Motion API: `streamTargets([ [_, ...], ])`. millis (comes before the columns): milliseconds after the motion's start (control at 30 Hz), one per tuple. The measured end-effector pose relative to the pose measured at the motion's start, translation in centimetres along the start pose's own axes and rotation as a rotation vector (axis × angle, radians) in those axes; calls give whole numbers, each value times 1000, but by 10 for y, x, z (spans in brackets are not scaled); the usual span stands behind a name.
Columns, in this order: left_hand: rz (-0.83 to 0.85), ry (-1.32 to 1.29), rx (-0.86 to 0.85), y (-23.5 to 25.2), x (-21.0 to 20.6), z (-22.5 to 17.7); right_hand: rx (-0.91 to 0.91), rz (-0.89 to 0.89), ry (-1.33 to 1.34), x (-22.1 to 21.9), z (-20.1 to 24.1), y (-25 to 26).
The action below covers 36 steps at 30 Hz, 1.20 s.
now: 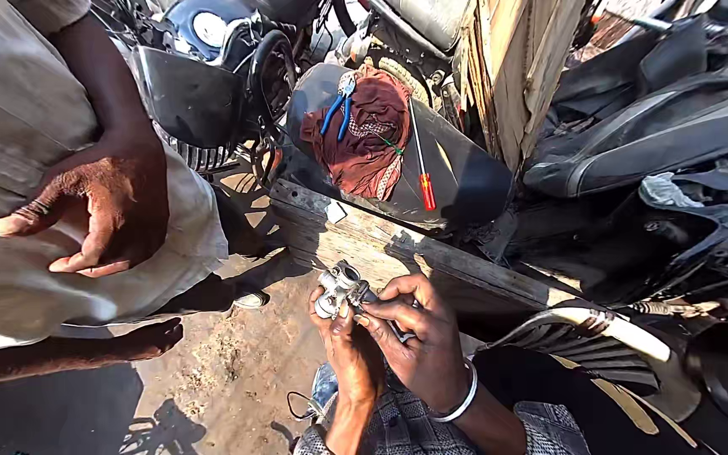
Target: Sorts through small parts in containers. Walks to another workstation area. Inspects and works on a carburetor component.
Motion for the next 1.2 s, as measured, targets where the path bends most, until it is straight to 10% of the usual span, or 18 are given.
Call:
streamTargets([
  [200, -17, -81, 189, 12, 20, 19, 0, 23, -86, 15, -38, -27],
  [433, 159, -179, 381, 5, 26, 25, -567, 223, -424, 69, -345, -38],
  [600, 185, -224, 387, -11, 20, 33, -594, 329, -420, 60, -417, -32],
  [700, 178, -176, 350, -11, 16, 39, -702, 278, -214, 69, -420, -39],
  [900, 111, -180, 282, -2, 3, 51, -928, -170, 1146, 90, -318, -44],
  [1200, 159, -83, 282, 4, -17, 61, -706, 171, 1334, 76, -194, -17],
])
Point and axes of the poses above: each hand's wrist, its own y-axis towards the middle knuckle, its own x-axis out of the back of the hand, z = x × y, the point moved 8 cm from there along y, towards the middle knuckle, and after that the axes turned 5 degrees about x, right-handed, at the moved point
